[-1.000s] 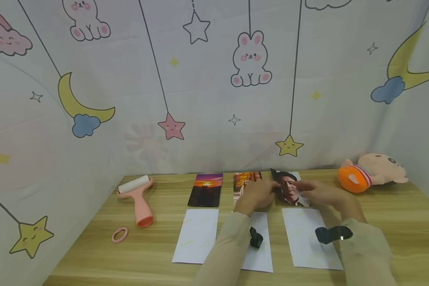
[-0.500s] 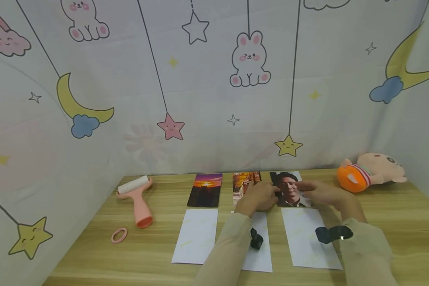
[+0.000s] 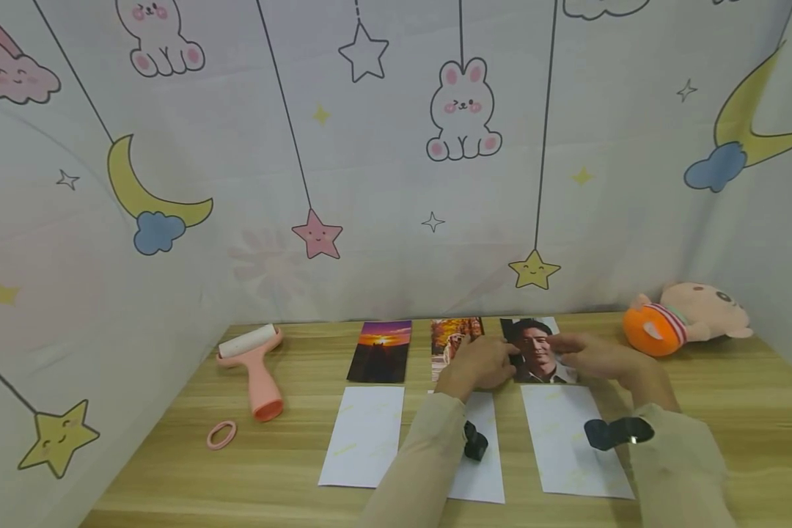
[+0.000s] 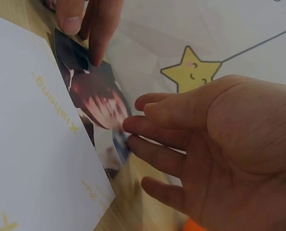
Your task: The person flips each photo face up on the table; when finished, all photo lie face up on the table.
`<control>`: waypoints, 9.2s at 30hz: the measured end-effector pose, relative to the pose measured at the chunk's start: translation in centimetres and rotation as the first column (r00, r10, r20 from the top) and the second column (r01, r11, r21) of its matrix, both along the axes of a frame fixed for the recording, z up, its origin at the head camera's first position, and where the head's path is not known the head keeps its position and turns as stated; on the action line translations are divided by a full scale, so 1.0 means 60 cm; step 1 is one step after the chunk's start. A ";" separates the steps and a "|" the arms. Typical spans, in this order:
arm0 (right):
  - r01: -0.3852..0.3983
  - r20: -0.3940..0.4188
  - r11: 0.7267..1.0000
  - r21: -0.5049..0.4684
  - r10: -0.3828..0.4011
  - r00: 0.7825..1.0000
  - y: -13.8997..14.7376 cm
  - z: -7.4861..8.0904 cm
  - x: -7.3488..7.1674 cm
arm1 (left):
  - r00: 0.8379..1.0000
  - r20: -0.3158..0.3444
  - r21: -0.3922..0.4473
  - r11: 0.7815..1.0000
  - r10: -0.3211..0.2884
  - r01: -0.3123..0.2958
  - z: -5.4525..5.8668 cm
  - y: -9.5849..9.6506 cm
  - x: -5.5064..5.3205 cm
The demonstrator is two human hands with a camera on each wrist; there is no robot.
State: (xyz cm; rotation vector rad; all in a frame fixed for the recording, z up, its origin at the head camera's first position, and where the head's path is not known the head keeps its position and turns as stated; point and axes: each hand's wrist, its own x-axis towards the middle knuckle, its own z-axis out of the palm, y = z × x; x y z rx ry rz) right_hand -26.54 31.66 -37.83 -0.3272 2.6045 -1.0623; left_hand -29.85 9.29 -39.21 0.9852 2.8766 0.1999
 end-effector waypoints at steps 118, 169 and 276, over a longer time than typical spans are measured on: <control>-0.367 -0.151 0.930 -0.013 0.361 0.920 -0.367 0.043 0.023 | 0.954 0.280 0.005 0.994 0.102 -0.107 0.112 -0.418 0.078; -0.410 -0.007 0.911 0.049 0.410 0.912 -0.376 0.024 0.024 | 0.925 0.336 -0.028 0.983 0.179 -0.181 0.076 -0.419 0.059; -0.349 -0.214 0.890 -0.292 0.295 0.931 -0.367 0.020 0.003 | 0.825 0.492 0.362 0.927 -0.278 0.097 0.108 -0.397 0.063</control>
